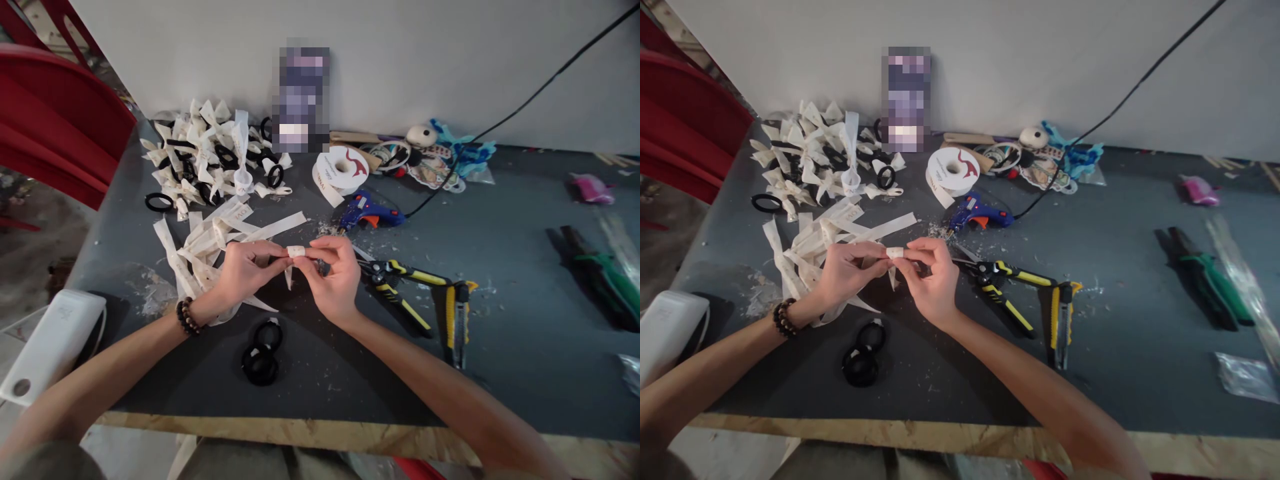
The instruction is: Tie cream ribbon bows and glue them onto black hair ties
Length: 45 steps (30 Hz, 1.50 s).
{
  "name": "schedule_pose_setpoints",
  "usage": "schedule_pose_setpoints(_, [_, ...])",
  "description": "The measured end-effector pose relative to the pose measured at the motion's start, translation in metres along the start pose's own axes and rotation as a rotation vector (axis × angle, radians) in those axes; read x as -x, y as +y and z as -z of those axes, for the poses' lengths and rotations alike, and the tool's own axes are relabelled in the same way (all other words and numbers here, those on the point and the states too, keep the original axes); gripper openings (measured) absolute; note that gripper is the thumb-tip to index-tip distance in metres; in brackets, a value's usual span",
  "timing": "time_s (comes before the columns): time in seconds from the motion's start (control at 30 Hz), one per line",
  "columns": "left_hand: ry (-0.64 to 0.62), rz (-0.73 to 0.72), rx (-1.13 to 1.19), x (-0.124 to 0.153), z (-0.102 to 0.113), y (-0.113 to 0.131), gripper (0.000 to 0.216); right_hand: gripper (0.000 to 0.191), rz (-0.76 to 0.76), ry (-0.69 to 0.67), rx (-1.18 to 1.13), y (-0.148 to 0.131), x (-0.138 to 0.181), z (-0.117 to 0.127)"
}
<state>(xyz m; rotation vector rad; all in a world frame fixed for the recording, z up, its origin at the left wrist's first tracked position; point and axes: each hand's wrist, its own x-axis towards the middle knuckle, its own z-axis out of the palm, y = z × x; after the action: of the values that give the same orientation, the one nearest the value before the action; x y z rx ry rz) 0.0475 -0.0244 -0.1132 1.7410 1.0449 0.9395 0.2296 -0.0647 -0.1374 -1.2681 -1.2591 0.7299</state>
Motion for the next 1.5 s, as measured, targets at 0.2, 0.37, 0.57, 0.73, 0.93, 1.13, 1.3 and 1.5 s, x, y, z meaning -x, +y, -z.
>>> schedule_pose_setpoints(0.2, [0.047, -0.021, -0.062, 0.000, 0.000, 0.003, 0.014, 0.034, -0.007, 0.018, 0.038, 0.002, -0.002, -0.001])
schedule_pose_setpoints(0.37, [0.059, -0.055, -0.032, 0.000, 0.001, 0.001, 0.014, 0.031, -0.004, -0.047, -0.047, 0.000, -0.003, -0.001])
schedule_pose_setpoints(0.57, [0.031, -0.057, 0.005, 0.000, 0.000, -0.002, 0.020, 0.026, -0.013, -0.011, -0.024, -0.001, -0.002, -0.001])
schedule_pose_setpoints(0.73, [0.035, -0.088, 0.006, -0.001, 0.000, -0.002, 0.019, 0.029, -0.041, 0.003, -0.037, -0.002, -0.001, -0.001])
schedule_pose_setpoints(0.93, [0.065, -0.083, 0.019, 0.002, -0.001, -0.005, 0.010, 0.026, -0.050, 0.006, -0.040, -0.004, -0.002, -0.003])
schedule_pose_setpoints(1.13, [0.099, -0.057, 0.310, -0.001, -0.004, -0.010, 0.012, 0.027, 0.011, -0.017, 0.010, -0.008, -0.001, -0.002])
schedule_pose_setpoints(1.3, [0.032, 0.076, 0.438, -0.004, -0.002, -0.007, 0.032, 0.020, 0.007, -0.105, 0.086, -0.010, -0.002, 0.000])
schedule_pose_setpoints(1.5, [-0.058, 0.025, 0.361, -0.002, 0.001, -0.006, 0.023, 0.009, 0.018, -0.091, 0.123, -0.008, -0.003, 0.002])
